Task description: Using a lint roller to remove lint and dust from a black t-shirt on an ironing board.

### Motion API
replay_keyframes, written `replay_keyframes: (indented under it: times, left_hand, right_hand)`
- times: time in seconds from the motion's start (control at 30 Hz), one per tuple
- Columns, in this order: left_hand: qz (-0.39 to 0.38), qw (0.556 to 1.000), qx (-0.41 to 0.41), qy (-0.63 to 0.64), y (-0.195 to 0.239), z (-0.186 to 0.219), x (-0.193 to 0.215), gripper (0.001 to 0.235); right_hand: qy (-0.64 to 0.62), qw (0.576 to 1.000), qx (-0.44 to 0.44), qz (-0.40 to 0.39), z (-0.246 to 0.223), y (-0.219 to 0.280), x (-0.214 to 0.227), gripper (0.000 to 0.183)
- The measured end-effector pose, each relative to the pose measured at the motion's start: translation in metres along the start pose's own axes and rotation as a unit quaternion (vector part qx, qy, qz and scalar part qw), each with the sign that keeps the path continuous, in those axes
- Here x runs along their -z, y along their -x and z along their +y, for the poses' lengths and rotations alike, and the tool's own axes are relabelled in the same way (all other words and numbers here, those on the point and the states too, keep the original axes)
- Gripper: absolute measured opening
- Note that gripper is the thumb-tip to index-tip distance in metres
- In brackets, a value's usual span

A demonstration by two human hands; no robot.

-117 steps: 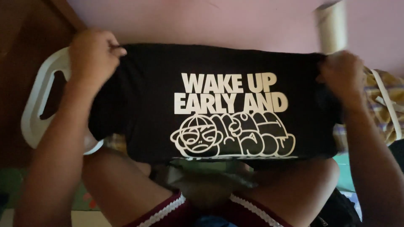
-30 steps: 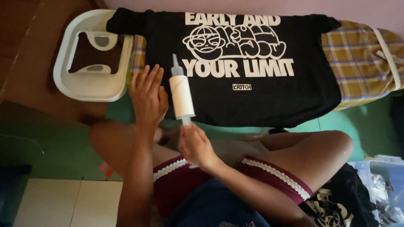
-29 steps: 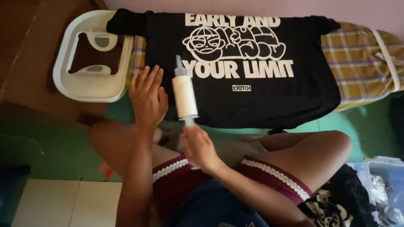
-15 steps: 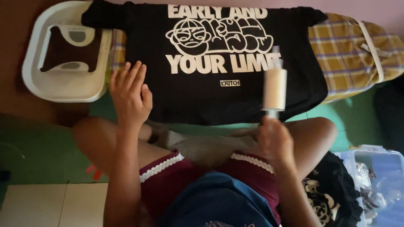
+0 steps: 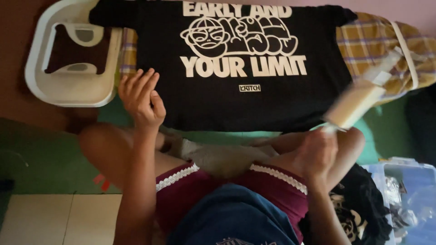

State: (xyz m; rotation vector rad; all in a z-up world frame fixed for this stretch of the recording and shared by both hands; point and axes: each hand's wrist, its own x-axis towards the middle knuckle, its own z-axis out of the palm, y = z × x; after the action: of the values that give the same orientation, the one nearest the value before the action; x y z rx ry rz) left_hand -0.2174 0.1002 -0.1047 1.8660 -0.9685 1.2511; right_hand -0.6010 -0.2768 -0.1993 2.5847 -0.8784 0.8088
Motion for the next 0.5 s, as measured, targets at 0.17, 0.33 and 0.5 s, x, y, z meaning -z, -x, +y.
replay_keyframes:
  times: [0.17, 0.33, 0.5]
  left_hand:
    - [-0.004, 1.0, 0.02, 0.005, -0.001, 0.004, 0.001, 0.043]
    - [0.014, 1.0, 0.007, 0.014, -0.002, 0.004, 0.0, 0.043]
    - [0.013, 0.999, 0.016, 0.036, -0.004, 0.009, 0.001, 0.049]
  right_hand:
    - [-0.361, 0.868, -0.013, -0.339, -0.135, -0.037, 0.073, 0.028]
    - [-0.862, 0.299, -0.196, -0.36, -0.254, -0.073, 0.129, 0.033]
    - [-0.868, 0.223, -0.178, -0.407, -0.286, -0.076, 0.123, 0.028]
